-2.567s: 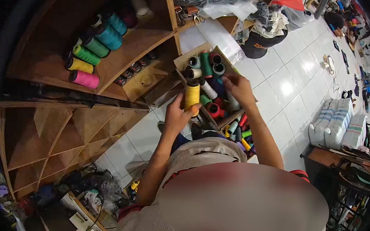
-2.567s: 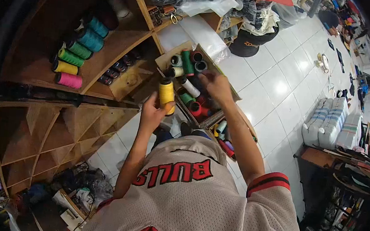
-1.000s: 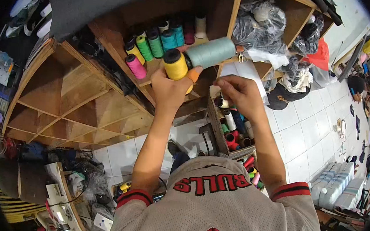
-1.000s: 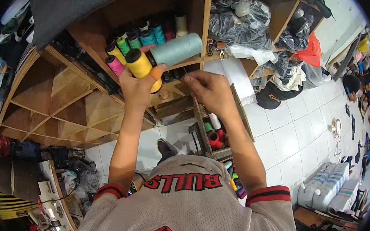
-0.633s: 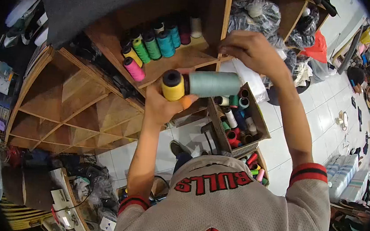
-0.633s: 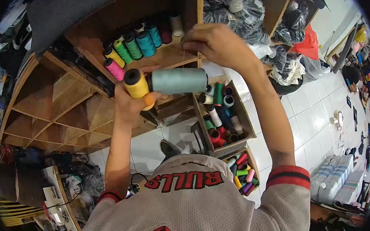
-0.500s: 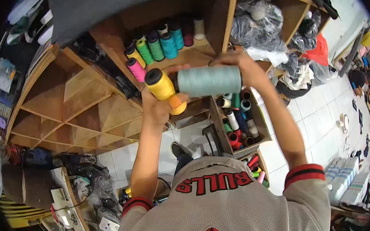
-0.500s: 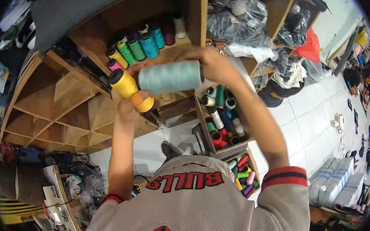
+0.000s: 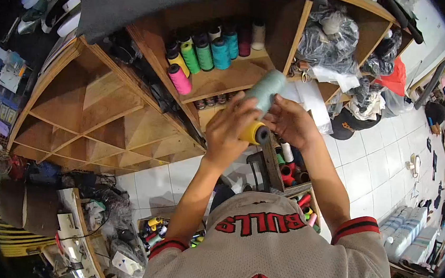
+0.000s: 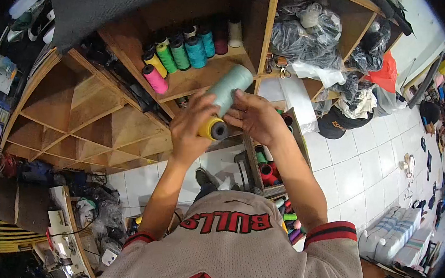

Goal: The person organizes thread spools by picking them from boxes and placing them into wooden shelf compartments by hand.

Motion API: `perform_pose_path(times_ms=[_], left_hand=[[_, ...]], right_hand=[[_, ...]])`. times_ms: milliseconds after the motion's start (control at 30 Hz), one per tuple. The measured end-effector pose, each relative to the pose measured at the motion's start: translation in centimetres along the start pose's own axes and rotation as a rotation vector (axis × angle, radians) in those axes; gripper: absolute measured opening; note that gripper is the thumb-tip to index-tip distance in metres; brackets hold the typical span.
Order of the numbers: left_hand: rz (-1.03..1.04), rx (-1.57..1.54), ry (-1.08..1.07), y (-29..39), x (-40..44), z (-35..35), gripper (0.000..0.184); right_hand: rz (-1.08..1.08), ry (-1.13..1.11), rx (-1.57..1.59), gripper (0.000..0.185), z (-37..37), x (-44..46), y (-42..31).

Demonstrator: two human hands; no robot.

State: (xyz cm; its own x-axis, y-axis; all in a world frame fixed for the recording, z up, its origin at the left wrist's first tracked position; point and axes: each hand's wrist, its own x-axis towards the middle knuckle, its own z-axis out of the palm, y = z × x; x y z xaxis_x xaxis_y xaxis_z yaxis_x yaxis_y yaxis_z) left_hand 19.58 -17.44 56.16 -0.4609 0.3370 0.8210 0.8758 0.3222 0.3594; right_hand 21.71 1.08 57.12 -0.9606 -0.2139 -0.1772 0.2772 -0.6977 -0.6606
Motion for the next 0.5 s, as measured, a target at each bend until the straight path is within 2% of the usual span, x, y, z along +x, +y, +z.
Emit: perform_pose_path(times_ms=[133,300,400,433,500], left_hand=[[0.161,0.284,-0.022,-0.8,-1.3,1.0,0.027],[0.246,0.379,-0.064,-2.2,-2.5,1.4,0.027],[0.052,0.201,-0.031,-2.8,-2.3,1.6,0.037],[-0.118,0.081,0.032,-3.1,-2.8,2.1,0.042],[-0.380,-0.094,0.127,-3.2,-3.1,2.0,0.043]], right_hand=[[0.022,0.108,-0.102,0.036,0.7,0.6,0.0],[0.042,0.171,-0.207,0.036,0.1,2.2,0.6],[-0.076,0.167,-0.309,0.037,0.0,3.7,0.4],[-0.098,0.183,-0.389,0.037,0.3,3.8,-0.3],[-0.287,0.247,-0.584,0.037,-0.3,5.6,-1.0]])
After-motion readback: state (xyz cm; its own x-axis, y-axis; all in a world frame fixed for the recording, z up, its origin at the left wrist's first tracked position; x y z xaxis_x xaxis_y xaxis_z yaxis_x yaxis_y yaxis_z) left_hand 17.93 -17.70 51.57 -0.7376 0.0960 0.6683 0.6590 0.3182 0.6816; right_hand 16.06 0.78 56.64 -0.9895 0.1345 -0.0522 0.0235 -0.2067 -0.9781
